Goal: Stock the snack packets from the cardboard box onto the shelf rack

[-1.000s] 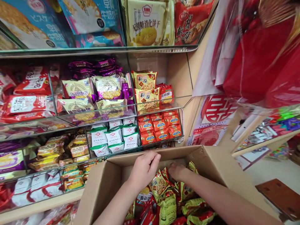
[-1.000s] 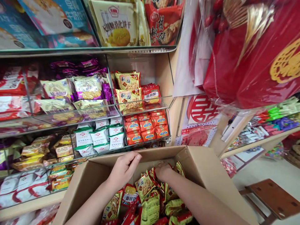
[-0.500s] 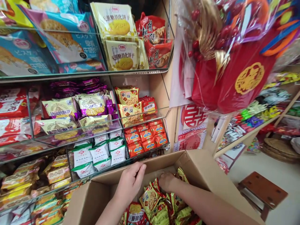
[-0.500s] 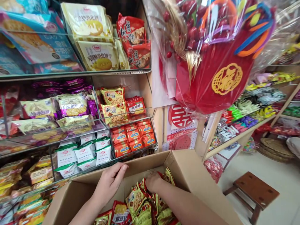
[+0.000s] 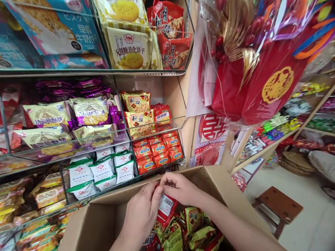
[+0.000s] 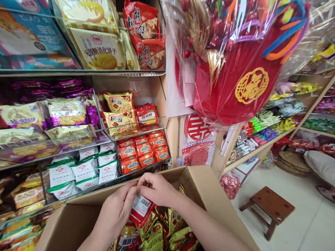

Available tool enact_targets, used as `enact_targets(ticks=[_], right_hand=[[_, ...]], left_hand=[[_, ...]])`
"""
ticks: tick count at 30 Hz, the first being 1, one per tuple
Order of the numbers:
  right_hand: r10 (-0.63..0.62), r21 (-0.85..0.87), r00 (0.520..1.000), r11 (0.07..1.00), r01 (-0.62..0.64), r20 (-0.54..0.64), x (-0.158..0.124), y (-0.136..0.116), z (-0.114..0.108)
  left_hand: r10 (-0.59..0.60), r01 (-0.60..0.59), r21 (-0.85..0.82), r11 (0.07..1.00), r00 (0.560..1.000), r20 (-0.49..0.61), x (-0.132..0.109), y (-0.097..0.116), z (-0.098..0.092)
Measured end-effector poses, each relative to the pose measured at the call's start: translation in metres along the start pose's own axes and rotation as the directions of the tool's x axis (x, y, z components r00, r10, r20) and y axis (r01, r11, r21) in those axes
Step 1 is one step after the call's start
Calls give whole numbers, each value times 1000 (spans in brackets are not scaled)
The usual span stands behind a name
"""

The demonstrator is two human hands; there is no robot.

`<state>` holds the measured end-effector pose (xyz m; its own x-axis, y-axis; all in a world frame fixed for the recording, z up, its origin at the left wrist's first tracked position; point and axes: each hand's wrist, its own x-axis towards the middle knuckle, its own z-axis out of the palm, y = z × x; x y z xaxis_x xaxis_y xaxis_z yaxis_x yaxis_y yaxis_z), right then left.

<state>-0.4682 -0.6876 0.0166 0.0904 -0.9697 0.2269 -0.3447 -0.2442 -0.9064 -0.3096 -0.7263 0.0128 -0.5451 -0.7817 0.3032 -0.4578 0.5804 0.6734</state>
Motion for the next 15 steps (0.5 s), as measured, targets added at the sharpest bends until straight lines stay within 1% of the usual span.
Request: enact_targets(ticks=[2,3,5,6,8,9,12,13,15], right_hand=[[31,179,997,984,-17,-77,1,-6,6],[59,245,991,969,-28,-121,1,-7,9],[112,335,969,942,-34,-218,1,-6,14],[128,352,957,936,-30,-259,0,-5,16],[135,334,938,942,-22,-320,0,-1,19],[129,310,929,951,-16,-348,0,1,21],[121,246,885,969,-7,-450,2,5,26],[120,225,870,974,-10,-479,3,6,28],[113,181,847,983,-20,-520,5,8,30]], left_hand=[[-24,24,-52,998,1000,1,1,0,1],[-44,42,-83,996,999,-27,1,-1,1],[-98,82,-137,987,988,-121,2,-3,1],[-127,99,-165,981,977,-170,3,-3,1],[-208,144,-253,957,947,-247,2,0,0],[-259,173,-309,935,929,-264,2,4,-1],[-386,230,-466,855,881,-274,0,16,-3],[-401,233,-486,842,874,-275,0,20,-4],[-396,228,-488,843,876,-276,0,23,-5]])
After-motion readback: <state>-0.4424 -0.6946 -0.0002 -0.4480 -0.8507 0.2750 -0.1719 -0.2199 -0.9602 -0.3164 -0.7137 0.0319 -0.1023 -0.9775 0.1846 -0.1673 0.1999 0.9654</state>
